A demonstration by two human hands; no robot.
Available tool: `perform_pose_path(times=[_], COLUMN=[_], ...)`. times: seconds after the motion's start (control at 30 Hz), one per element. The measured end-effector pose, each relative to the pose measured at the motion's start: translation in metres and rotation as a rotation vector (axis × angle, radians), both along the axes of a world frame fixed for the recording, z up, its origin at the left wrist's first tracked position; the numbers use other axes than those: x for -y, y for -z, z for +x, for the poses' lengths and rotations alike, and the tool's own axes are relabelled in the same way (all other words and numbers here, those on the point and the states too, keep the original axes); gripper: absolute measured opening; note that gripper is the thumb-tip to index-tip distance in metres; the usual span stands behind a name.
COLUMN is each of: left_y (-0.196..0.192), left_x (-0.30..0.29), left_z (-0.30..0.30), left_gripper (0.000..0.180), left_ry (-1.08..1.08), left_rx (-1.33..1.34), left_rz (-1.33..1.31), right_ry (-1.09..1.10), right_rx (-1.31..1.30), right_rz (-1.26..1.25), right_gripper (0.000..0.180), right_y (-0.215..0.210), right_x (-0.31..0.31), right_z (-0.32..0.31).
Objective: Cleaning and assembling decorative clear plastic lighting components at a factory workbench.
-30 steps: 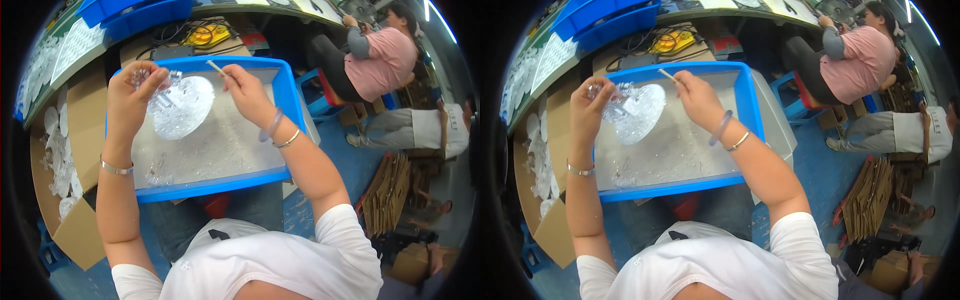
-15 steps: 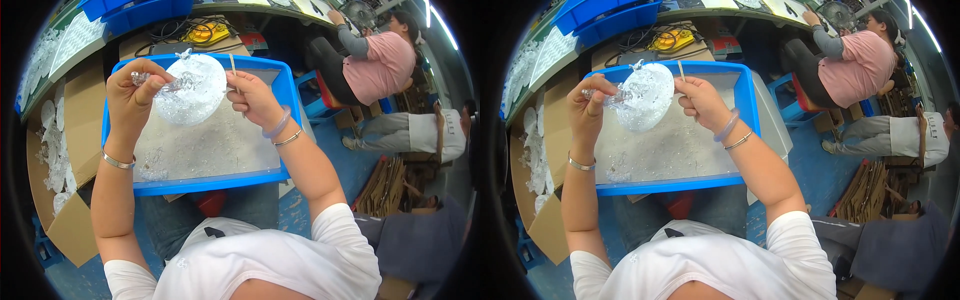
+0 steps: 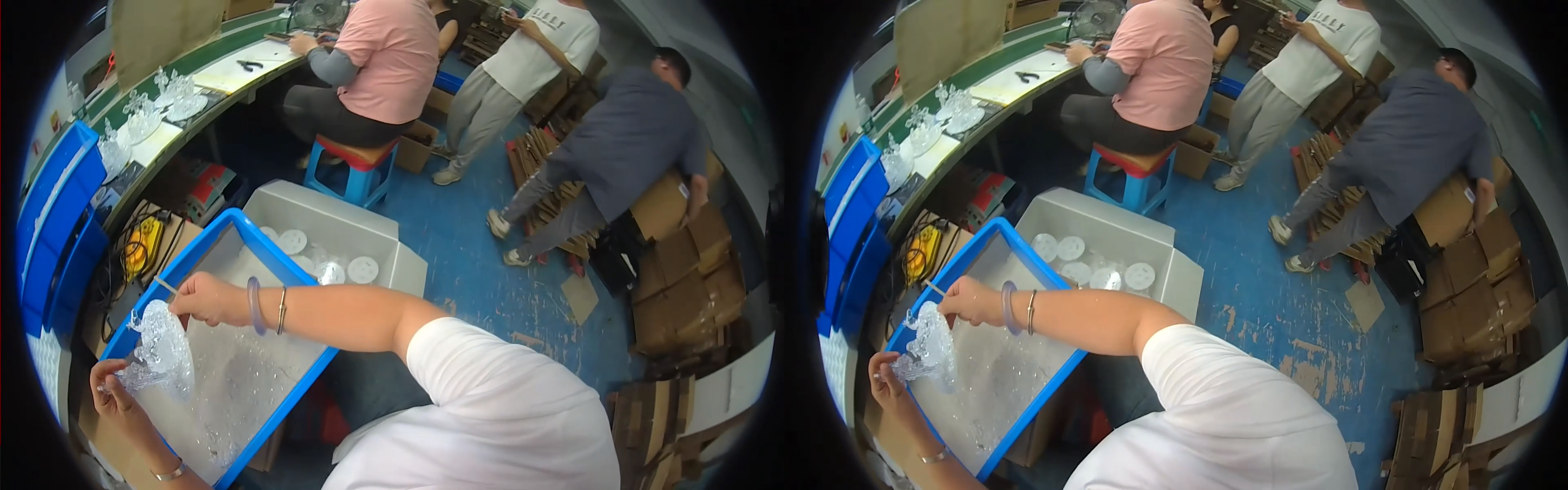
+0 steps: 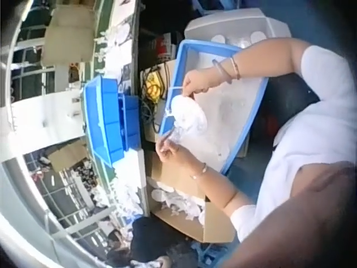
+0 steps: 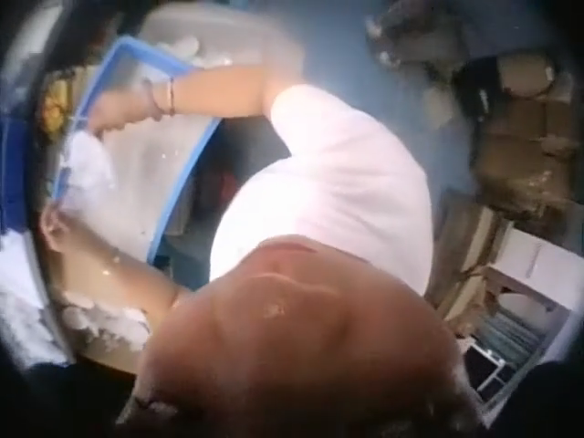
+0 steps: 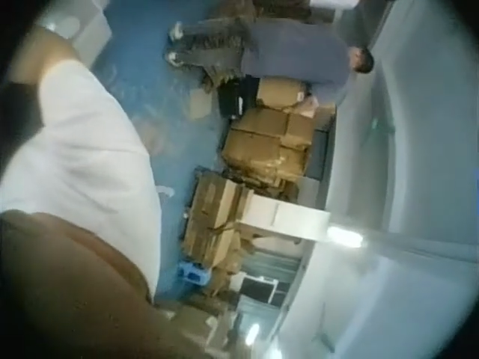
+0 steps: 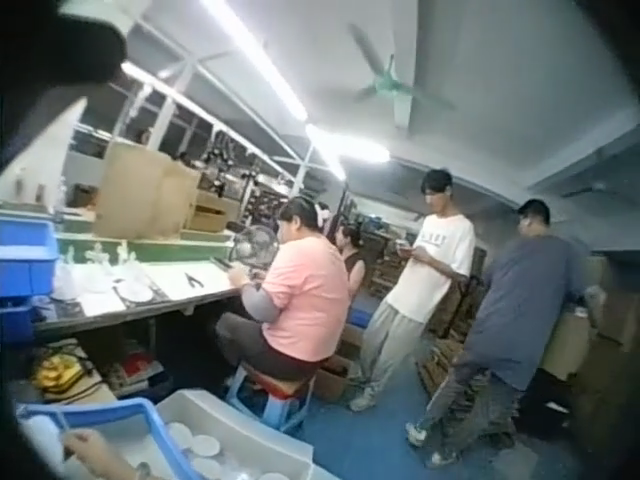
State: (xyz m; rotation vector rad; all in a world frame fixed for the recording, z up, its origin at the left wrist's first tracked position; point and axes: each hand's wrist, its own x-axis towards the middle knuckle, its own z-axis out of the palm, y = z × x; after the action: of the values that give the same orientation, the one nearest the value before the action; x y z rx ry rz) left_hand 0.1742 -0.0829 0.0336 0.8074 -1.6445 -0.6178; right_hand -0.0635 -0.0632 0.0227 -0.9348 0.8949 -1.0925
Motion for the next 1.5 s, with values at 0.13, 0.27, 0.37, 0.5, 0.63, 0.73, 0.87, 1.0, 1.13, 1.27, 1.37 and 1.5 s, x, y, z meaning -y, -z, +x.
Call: perform_pose_path(times=[0.13, 0.27, 0.37, 0.5, 0.63, 0.73, 0.87, 1.0, 1.13, 1.27, 1.37, 1.5], left_y=[-0.019, 0.002, 0.0, -0.018, -0.03, -0.031, -0.028, -0.026, -0.026, -0.025, -0.025, -0.024], left_x=[-0.019, -0.011, -0.023, -0.022, -0.031, -0.033, -0.034, -0.031, -0.03, -0.028, -0.027, -0.03], left_z=[-0.033, 0.01, 0.021, -0.008, -0.016, -0.011, -0.01, -0.007, -0.009, -0.007, -0.009, -0.008], left_gripper=[0.025, 0.021, 0.017, 0.014, 0.012, 0.025, 0.025, 0.024, 0.021, 0.017, 0.018, 0.031], left_ry=[-0.228, -0.119, -0.381, -0.329, -0.298, -0.264, -0.276, -0.325, -0.32, -0.3, -0.312, -0.281], left_rx=[-0.251, -0.201, -0.168, -0.342, -0.377, -0.347, -0.355, -0.244, -0.202, -0.161, -0.163, -0.168], left_rz=[0.332, 0.246, 0.132, 0.082, -0.054, -0.114, -0.126, -0.212, -0.261, -0.36, -0.384, -0.311], right_ry=[0.077, -0.127, -0.032, 0.049, -0.052, -0.037, -0.02, -0.015, -0.024, -0.03, -0.025, -0.034], right_rx=[-0.019, -0.018, -0.115, -0.109, -0.65, -0.669, -0.668, -0.786, -0.842, -0.874, -0.899, -0.937], right_rz=[-0.064, -0.01, -0.391, -0.499, -0.524, -0.561, -0.574, -0.667, -0.701, -0.757, -0.77, -0.811], right_gripper=[0.014, 0.018, 0.015, 0.015, 0.017, 0.016, 0.013, 0.01, 0.008, 0.007, 0.006, 0.006], right_y=[0.001, 0.007, 0.02, 0.033, -0.007, -0.006, -0.007, -0.011, -0.011, -0.015, -0.018, -0.018], right_x=[-0.008, -0.005, 0.01, 0.01, -0.01, -0.018, -0.02, -0.023, -0.023, -0.024, -0.027, -0.029], right_z=[0.01, 0.026, 0.041, 0.0, 0.006, 0.016, 0.014, 0.012, 0.012, 0.015, 0.017, 0.02])
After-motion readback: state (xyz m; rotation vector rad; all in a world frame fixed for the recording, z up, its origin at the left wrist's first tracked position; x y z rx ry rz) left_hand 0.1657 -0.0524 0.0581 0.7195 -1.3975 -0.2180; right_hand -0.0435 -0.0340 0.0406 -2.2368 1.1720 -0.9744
